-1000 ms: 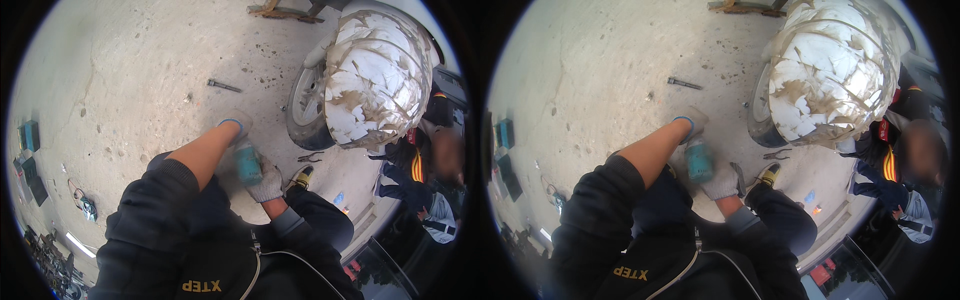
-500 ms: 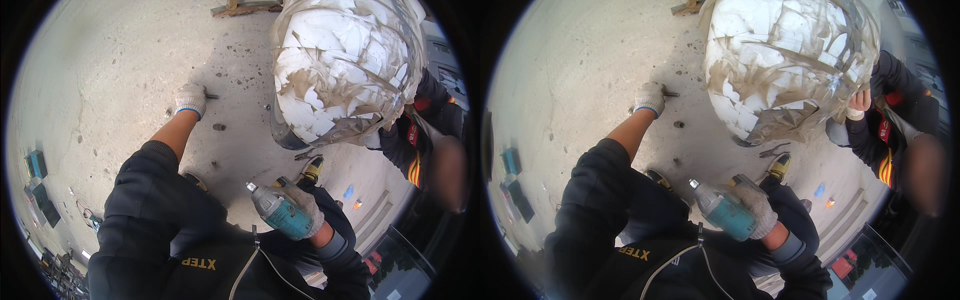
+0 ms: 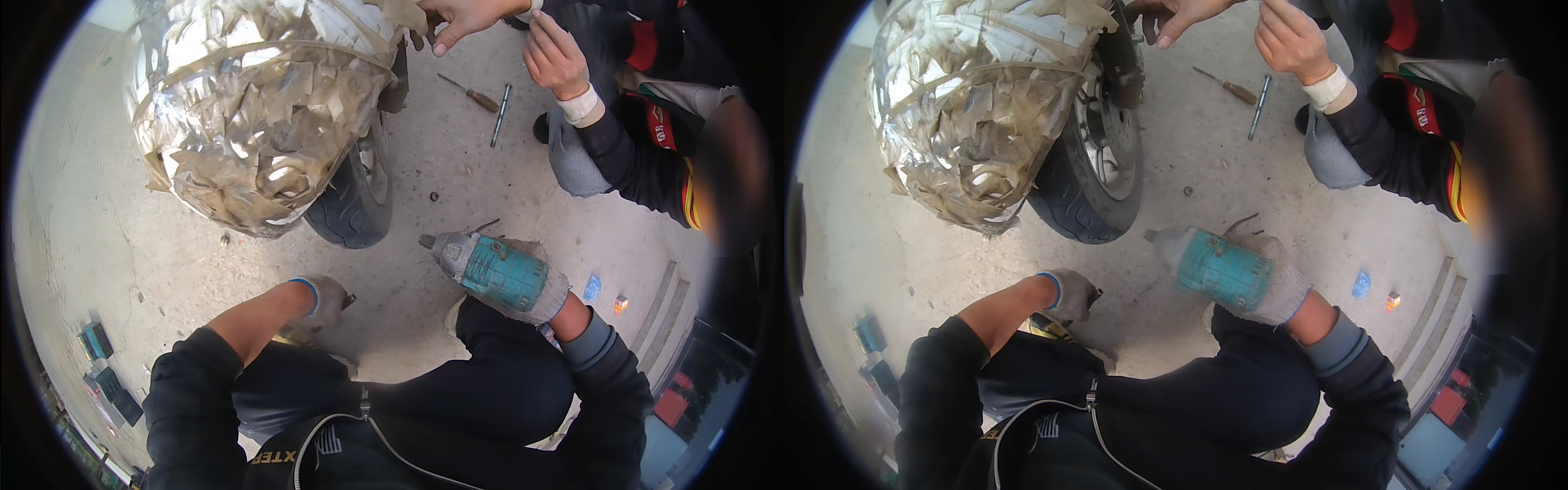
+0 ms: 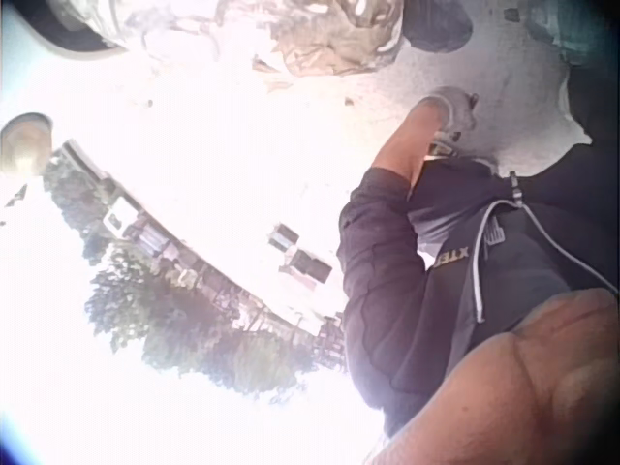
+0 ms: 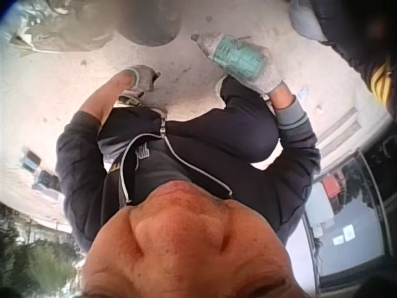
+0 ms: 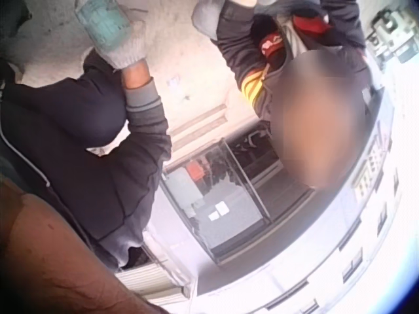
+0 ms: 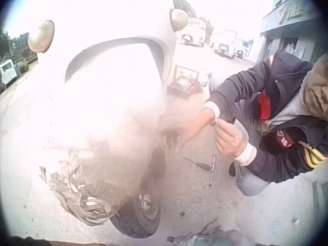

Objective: The person removes the front wheel of a motorcycle, detaches the brake caliper, and uses a hammer to tap a component on the wheel hub. The wheel is set aside and the caliper is held for inspection.

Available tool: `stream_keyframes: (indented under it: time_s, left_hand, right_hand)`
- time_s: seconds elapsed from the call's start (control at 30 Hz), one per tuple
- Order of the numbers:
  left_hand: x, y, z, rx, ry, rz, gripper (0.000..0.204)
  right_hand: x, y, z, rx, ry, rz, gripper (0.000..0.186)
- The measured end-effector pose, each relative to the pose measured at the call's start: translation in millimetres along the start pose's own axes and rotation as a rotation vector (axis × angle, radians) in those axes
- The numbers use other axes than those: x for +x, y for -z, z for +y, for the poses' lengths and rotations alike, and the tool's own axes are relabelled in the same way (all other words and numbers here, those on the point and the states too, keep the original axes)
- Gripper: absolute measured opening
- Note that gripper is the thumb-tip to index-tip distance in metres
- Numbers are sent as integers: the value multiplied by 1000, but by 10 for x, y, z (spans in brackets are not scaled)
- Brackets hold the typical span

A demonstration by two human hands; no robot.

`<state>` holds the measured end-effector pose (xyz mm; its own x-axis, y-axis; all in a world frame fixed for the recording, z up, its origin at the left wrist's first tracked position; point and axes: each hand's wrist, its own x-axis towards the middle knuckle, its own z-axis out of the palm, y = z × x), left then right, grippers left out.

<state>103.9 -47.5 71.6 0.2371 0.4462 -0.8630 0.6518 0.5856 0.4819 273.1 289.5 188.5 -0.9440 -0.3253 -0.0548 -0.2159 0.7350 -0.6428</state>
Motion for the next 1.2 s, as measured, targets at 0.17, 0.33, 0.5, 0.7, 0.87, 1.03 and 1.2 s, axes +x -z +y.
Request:
stream_keyframes:
  time_s: [0.17,0.33,0.5,0.7,0.87,1.03,1.2]
  left_hand:
    - [11,566,969,-696,-180,356,30]
    - [384,981,1378,-2043,-579,835,23]
    - [613,948,1484,-2255,-873,868,24]
    - [699,1066,1633,-2172,-933,836,24]
    - [723,1168,1632,-2071,-929,939,25]
    - [757,1254,1614,-2101,-942,996,26]
    - [727,1428,1636,-2097,-572,1108,26]
  right_hand:
    - [-187,180,339,-229,-12,121,37]
    - [-485,181,748,-38,-260,238,38]
    - [-749,-10,1142,264,-272,206,41]
    - [-581,-148,1495,259,-103,211,40]
    - [-460,-95,1619,649,-294,59,44]
    - [-388,-68,1752,868,-411,-92,40]
    - [-273,-310,1907,707,-178,57,48]
